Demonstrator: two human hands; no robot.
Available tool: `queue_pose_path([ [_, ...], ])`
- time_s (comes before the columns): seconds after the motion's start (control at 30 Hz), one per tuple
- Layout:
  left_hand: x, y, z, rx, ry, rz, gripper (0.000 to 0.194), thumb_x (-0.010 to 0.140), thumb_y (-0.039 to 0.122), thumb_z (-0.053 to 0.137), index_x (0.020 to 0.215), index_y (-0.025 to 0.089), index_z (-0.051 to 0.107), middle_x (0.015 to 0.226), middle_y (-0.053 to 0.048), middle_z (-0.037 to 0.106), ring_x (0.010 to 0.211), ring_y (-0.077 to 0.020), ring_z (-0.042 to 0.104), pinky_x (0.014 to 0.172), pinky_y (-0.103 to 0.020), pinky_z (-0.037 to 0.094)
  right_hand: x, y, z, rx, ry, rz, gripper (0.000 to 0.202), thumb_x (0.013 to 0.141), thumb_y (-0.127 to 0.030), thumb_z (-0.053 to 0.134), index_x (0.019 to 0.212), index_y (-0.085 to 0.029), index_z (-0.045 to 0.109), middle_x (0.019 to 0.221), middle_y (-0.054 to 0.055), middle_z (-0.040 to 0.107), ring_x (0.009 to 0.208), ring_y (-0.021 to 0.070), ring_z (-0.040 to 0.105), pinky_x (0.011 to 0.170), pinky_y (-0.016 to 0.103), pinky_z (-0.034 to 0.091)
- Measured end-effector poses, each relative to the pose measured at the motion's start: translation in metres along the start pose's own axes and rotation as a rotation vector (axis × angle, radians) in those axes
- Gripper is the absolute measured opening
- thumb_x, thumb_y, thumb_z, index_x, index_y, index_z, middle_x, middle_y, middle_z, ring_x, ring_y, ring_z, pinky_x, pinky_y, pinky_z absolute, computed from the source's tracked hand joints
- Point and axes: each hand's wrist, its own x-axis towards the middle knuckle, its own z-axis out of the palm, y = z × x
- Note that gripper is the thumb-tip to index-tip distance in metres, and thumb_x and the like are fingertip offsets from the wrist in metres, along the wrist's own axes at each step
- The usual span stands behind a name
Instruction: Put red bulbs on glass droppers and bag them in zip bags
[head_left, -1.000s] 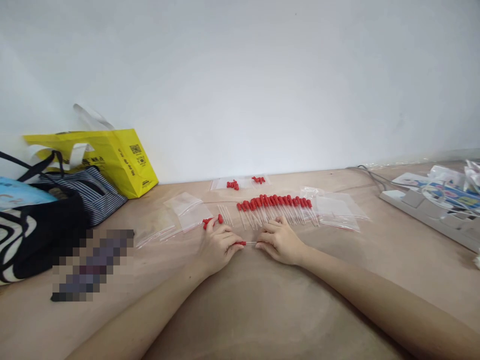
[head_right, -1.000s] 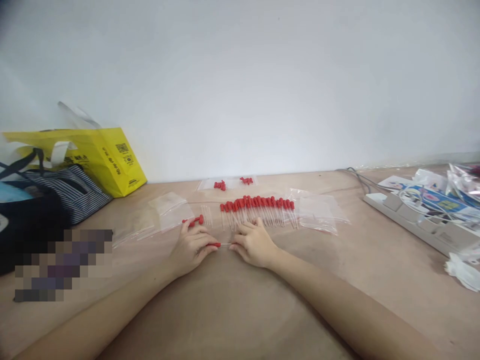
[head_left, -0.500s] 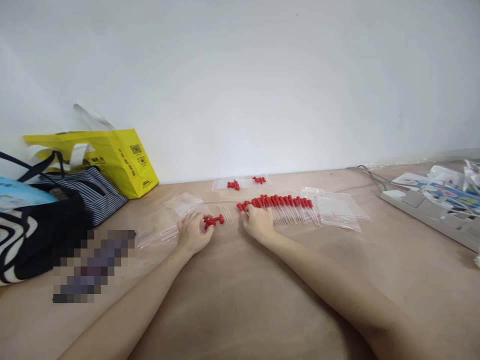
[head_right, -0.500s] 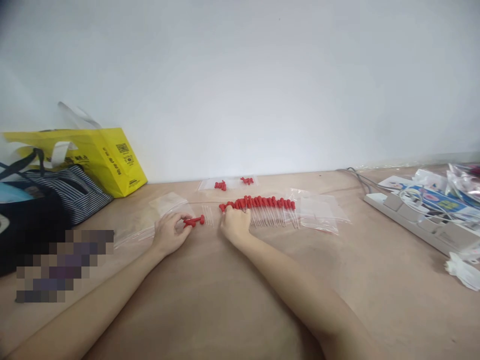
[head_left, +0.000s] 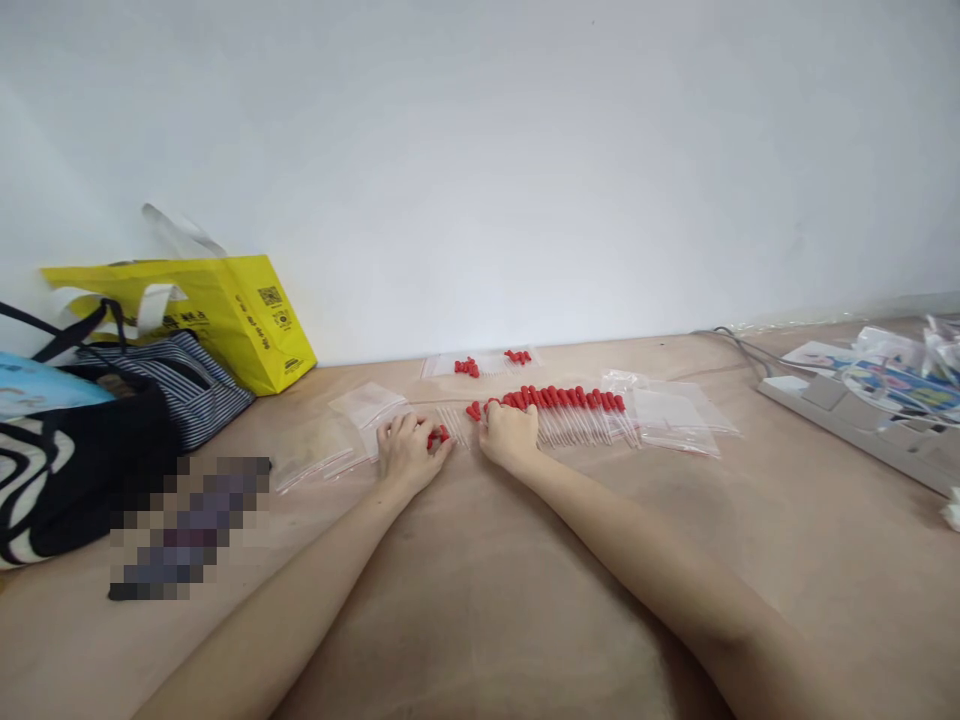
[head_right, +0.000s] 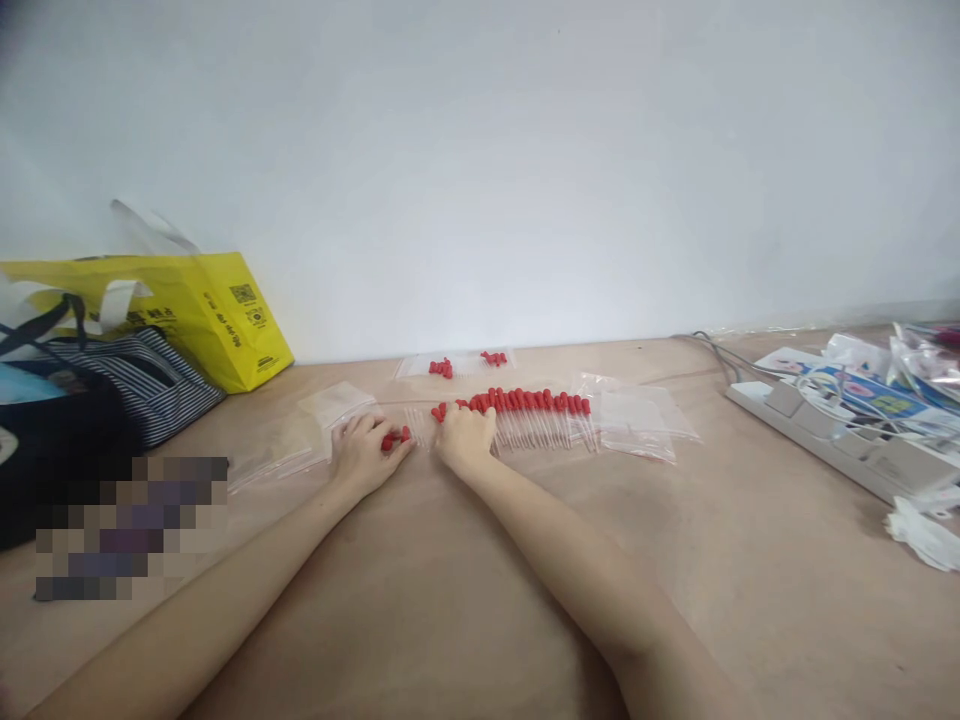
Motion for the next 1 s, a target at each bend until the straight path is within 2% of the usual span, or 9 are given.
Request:
queue_pose_path([
  [0.13, 0.0, -0.001, 0.003, -0.003, 0.006, -0.022, 0.019, 0.072, 0.038, 0.055, 0.066, 0.021, 0.059, 0.083, -0.005, 0.059, 0.085, -0.0251, 0.049, 0.073, -0.04, 0.031, 0.005, -0.015, 0.001, 0.025, 0.001, -0.048, 0.023, 0.078, -0.029, 0.041, 0.084, -0.016, 0.06, 0.088, 0.011, 0.064, 0.083, 0.0208, 0.057, 0.078, 0.036, 0.024],
  [0.3, -0.001, 0.001, 0.0, -0.017, 0.02, -0.054, 0.017, 0.074, 0.033, 0.052, 0.065, 0.02, 0.059, 0.082, -0.006, 0.06, 0.084, -0.0254, 0.05, 0.075, -0.041, 0.031, 0.014, -0.033, 0.008, 0.06, -0.063, 0.029, 0.025, 0.077, -0.03, 0.043, 0.083, -0.015, 0.062, 0.087, 0.012, 0.065, 0.083, 0.0208, 0.057, 0.08, 0.037, 0.023],
  [0.6, -0.006, 0.001, -0.01, -0.022, 0.106, -0.106, 0.013, 0.072, 0.031, 0.052, 0.068, 0.02, 0.058, 0.079, -0.005, 0.062, 0.083, -0.0259, 0.05, 0.076, -0.042, 0.03, 0.028, -0.031, 0.014, 0.095, -0.152, 0.143, 0.024, 0.072, -0.028, 0.049, 0.085, -0.014, 0.063, 0.092, 0.014, 0.064, 0.087, 0.0232, 0.058, 0.079, 0.038, 0.026],
  [0.7, -0.008, 0.002, -0.015, -0.062, 0.092, -0.048, 0.01, 0.07, 0.028, 0.053, 0.066, 0.019, 0.056, 0.073, -0.004, 0.062, 0.079, -0.0241, 0.052, 0.075, -0.041, 0.03, 0.034, -0.03, 0.014, 0.108, -0.186, 0.171, 0.024, 0.07, -0.028, 0.052, 0.086, -0.015, 0.063, 0.092, 0.014, 0.064, 0.087, 0.024, 0.058, 0.08, 0.039, 0.026],
  [0.83, -0.012, 0.005, -0.022, -0.17, -0.005, 0.117, 0.005, 0.067, 0.024, 0.052, 0.066, 0.019, 0.055, 0.075, -0.002, 0.063, 0.079, -0.0215, 0.053, 0.074, -0.038, 0.031, 0.037, -0.03, 0.009, 0.137, -0.21, 0.18, 0.024, 0.067, -0.029, 0.056, 0.085, -0.015, 0.063, 0.092, 0.013, 0.064, 0.086, 0.0245, 0.058, 0.081, 0.04, 0.028],
  [1.0, -0.016, 0.005, -0.023, -0.269, -0.114, 0.236, 0.004, 0.063, 0.019, 0.051, 0.066, 0.018, 0.053, 0.074, -0.002, 0.061, 0.079, -0.0198, 0.053, 0.074, -0.035, 0.032, 0.028, -0.014, -0.008, 0.206, -0.175, 0.118, 0.025, 0.074, -0.036, 0.051, 0.079, -0.015, 0.062, 0.089, 0.013, 0.064, 0.086, 0.0243, 0.057, 0.077, 0.037, 0.033],
])
